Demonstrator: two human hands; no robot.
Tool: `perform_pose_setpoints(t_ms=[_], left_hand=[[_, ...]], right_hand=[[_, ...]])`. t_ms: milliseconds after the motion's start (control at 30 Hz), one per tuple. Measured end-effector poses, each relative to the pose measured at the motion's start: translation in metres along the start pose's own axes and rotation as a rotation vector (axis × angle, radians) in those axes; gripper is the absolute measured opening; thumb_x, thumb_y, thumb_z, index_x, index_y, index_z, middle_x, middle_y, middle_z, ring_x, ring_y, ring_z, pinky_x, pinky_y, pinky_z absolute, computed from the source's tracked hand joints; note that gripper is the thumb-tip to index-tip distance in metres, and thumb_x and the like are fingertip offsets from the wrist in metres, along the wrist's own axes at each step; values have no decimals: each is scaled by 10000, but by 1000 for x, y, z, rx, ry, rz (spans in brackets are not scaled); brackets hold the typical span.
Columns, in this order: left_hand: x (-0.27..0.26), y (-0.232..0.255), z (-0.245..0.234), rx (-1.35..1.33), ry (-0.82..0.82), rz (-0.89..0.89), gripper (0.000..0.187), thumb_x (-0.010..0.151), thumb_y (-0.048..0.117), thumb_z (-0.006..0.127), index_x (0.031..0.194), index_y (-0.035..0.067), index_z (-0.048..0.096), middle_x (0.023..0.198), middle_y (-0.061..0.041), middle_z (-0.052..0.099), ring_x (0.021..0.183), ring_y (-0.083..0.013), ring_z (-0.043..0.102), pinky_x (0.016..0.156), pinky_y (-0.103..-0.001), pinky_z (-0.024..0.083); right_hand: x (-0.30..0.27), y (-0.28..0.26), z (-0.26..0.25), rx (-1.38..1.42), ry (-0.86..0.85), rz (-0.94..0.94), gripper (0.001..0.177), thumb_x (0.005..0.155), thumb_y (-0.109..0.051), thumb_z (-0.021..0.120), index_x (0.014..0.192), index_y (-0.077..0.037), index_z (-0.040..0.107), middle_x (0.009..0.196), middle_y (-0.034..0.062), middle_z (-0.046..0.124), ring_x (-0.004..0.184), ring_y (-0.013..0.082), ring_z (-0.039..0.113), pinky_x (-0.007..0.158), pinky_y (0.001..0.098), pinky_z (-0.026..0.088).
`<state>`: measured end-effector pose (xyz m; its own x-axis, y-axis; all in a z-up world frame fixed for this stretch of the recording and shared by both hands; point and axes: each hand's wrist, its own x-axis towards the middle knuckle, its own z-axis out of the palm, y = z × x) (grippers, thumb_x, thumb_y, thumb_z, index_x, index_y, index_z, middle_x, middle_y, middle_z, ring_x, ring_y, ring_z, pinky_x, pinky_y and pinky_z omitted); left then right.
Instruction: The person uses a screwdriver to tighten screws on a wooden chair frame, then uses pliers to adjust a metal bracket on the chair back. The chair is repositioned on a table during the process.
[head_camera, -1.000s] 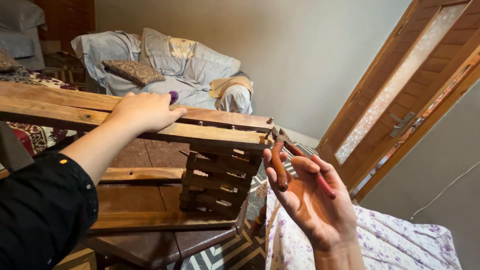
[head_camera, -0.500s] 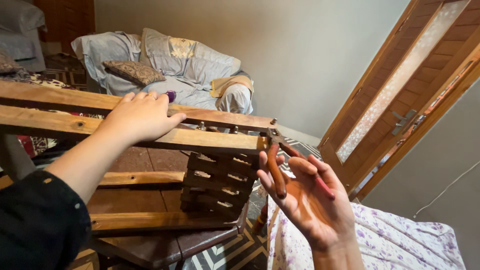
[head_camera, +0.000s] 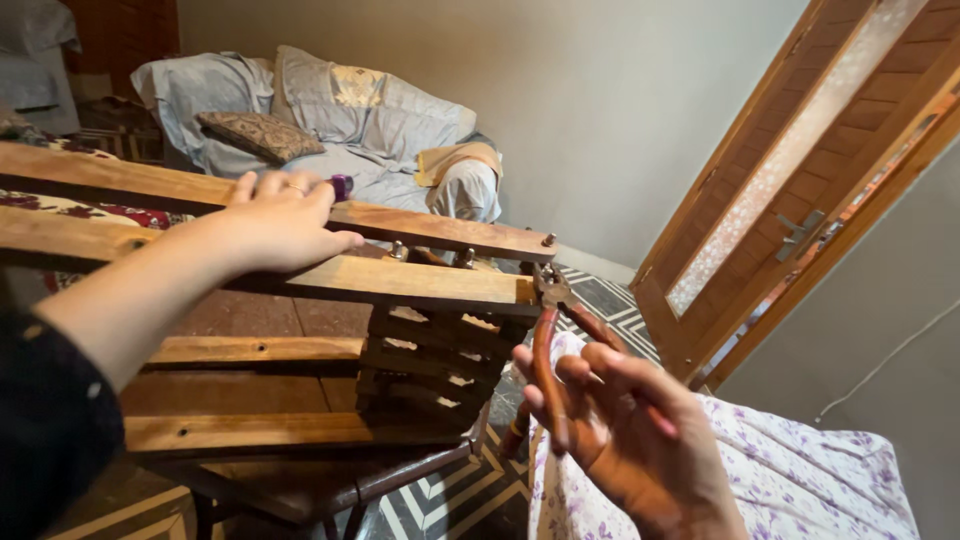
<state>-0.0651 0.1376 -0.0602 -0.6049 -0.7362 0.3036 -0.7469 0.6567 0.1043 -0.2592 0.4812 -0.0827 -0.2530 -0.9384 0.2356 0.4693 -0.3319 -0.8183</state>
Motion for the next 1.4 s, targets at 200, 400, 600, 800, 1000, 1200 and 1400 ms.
perform_pose_setpoints(t_ms=[200,400,600,800,1000,1200,1400], left_hand=[[35,-18,-7,41,-120,119,916,866,716,570,1554,141,386,1514,-184,514,1396,-376,486,1149,-557,375],[30,-10,-4,-10,-84,26,930,831,735,614,1518,132,441,1474,-146,584,1364,-327,555,1073,-564,423],[24,-8,-13,-60,-73,33,925,789,721,660,1535,229,422,1480,-137,572,1360,-343,549,1090,-566,421],[19,-3,-10,-58,-66,4,894,834,715,638,1523,188,422,1496,-129,556,1378,-350,516,1120,-644,323],[25,-3,-17,-65,-123,33,825,817,679,671,1444,181,476,1338,-153,672,1255,-337,629,1020,-534,475],[36,-17,-8,-164,-28,72,810,762,661,754,1361,159,542,1262,-171,681,1192,-340,652,987,-452,504],[58,-29,1,-230,50,193,795,716,637,815,1262,93,617,1233,-201,677,1164,-334,656,975,-430,514]], right_hand=[[14,16,21,-62,93,-1,471,983,-186,638,1426,-50,553,1122,106,692,1140,291,642,1034,622,388],[9,20,38,-219,44,41,421,922,-179,642,1314,-42,576,1147,99,626,1214,281,640,1067,610,521],[25,33,46,-1069,167,-324,208,914,-165,805,1015,9,752,1345,96,481,1352,234,494,1015,445,532],[85,53,60,-1384,368,-969,171,886,-184,783,960,-40,726,1281,116,613,1205,272,578,924,423,505],[119,45,65,-1631,203,-982,354,762,-237,864,1085,-119,780,1095,132,660,1037,329,567,887,434,503],[120,52,66,-1723,181,-922,432,633,-328,947,919,-62,761,1026,148,592,998,325,575,831,436,506],[120,65,66,-1827,234,-992,234,666,-128,875,875,-102,775,1048,57,609,998,263,633,747,406,545]])
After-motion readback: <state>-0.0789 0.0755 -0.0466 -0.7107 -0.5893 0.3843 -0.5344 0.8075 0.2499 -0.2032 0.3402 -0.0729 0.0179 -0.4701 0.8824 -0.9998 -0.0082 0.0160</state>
